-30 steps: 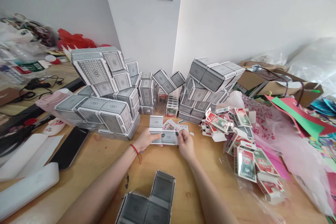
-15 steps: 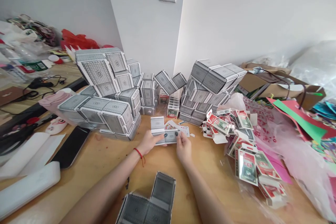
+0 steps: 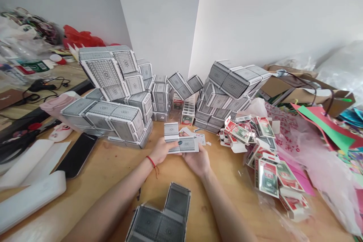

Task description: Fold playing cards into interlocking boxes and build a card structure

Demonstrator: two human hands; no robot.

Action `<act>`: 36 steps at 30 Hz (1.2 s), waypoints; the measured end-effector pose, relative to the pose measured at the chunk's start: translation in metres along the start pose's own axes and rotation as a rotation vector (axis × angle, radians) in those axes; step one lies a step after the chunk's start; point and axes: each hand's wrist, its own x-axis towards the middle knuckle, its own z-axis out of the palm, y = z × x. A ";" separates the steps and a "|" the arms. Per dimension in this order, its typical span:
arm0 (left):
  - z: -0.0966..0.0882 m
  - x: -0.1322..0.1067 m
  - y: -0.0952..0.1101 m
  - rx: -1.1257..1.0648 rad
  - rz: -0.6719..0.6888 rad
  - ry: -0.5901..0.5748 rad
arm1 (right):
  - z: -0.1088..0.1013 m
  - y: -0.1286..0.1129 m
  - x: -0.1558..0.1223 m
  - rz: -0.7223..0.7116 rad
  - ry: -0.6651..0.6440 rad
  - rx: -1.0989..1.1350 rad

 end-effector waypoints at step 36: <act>0.003 -0.001 -0.003 -0.004 0.029 0.001 | -0.031 0.011 0.009 -0.266 0.306 -0.680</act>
